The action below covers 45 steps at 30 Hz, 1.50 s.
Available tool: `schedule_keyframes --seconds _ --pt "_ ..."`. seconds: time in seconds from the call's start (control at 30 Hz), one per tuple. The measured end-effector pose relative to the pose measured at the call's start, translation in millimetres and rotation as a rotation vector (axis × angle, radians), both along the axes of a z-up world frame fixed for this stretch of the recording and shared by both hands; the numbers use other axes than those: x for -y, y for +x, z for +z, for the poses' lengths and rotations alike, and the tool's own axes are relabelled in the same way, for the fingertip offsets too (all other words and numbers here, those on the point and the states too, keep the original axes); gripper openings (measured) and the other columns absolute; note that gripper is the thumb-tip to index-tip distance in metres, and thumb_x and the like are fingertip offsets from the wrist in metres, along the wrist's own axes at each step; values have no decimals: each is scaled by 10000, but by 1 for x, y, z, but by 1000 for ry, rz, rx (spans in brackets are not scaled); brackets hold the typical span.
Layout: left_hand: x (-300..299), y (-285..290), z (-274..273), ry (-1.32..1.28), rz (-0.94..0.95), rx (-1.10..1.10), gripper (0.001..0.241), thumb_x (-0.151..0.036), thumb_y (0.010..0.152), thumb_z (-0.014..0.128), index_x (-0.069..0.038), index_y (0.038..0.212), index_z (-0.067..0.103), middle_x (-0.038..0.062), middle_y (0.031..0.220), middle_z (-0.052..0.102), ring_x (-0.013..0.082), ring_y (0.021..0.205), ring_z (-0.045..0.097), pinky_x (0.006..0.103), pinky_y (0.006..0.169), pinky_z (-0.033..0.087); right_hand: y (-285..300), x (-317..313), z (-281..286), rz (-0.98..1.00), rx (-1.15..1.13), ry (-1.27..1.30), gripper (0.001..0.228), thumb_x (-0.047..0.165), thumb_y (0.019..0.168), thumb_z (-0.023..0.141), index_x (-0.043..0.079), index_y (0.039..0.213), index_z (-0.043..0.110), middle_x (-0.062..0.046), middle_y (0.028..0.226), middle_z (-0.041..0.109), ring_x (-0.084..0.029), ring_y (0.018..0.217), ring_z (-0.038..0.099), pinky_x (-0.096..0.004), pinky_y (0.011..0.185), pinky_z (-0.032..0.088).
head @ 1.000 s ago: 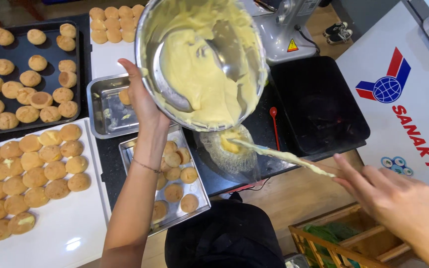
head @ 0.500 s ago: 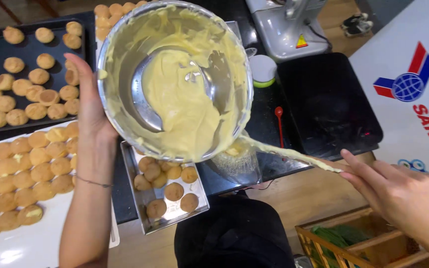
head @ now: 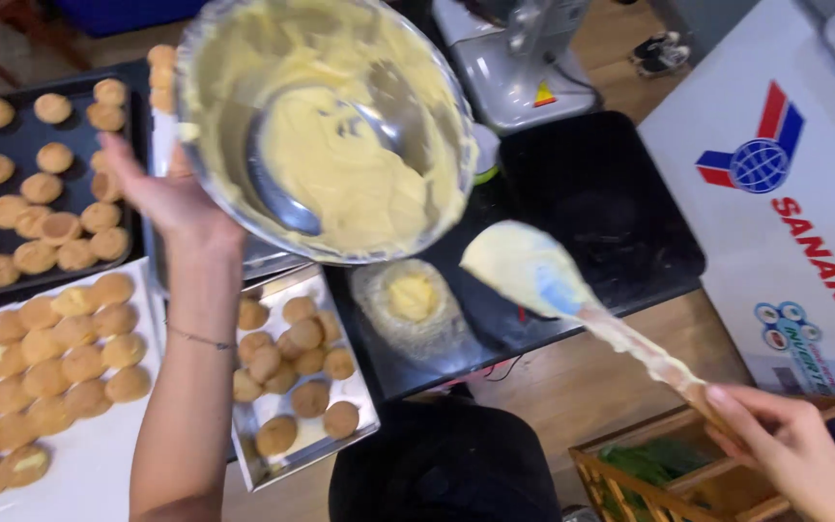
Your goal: Filling baked cream puffs with custard using a piping bag and arranging them on a tray.
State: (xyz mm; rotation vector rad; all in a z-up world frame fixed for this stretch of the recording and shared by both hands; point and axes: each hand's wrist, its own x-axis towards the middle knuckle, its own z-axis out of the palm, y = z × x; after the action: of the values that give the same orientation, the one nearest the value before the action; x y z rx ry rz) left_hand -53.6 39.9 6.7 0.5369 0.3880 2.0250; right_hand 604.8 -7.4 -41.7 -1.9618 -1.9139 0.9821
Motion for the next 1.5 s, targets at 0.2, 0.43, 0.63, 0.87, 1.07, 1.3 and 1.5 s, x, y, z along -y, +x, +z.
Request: schedule_keyframes --seconds 0.2,0.43,0.63,0.87,1.07,1.3,1.5 --pt "-124 126 -67 -400 -207 245 968 -807 848 404 0 1316 664 190 1371 678 395 1275 635 530 1141 495 30 -21 20 -565 -441 51 319 270 989 614 39 1186 711 33 859 706 -97 761 648 -242 654 545" --pt "-230 286 -138 -560 -455 204 1016 -868 841 320 50 985 730 196 1038 746 336 952 690 437 922 557 -29 -96 52 -25 637 687 368 444 1023 651 181 1242 786 -114 908 752 -286 726 708 -394 662 566" --pt "-292 307 -232 -850 -166 -238 985 -802 979 259 88 1019 677 208 1033 750 307 901 694 401 852 552 -2 -148 9 244 741 747 503 474 928 692 141 1305 680 -89 879 722 -291 744 710 -434 567 569" --pt "-188 210 -105 -825 -509 -1188 716 -647 1019 338 -43 1330 564 217 1305 637 349 1158 630 466 975 541 -13 -136 49 387 707 886 591 479 854 701 7 1209 693 -153 888 692 -343 836 677 -449 767 573" --pt "3 73 -88 -575 396 -1023 510 -450 1117 383 -11 1238 614 142 1195 694 204 1133 674 365 1013 523 -60 -44 -131 40 -471 44 691 398 1149 260 45 855 776 -145 909 783 -232 889 771 -361 1009 508" --pt "49 53 -233 -974 -413 -362 752 -669 1079 412 22 1256 650 148 1065 695 280 1025 632 407 948 483 -252 38 -233 -602 -1530 -1179 695 501 938 533 -71 1333 528 -227 1320 658 -344 1235 641 -479 1072 500" --pt "35 92 -203 -726 -903 390 708 -596 931 509 -4 1310 592 153 1243 726 274 1173 661 392 1065 481 -241 -19 -275 -537 -2153 -794 143 257 1060 640 149 1150 667 -10 921 701 -151 821 651 -306 726 552"
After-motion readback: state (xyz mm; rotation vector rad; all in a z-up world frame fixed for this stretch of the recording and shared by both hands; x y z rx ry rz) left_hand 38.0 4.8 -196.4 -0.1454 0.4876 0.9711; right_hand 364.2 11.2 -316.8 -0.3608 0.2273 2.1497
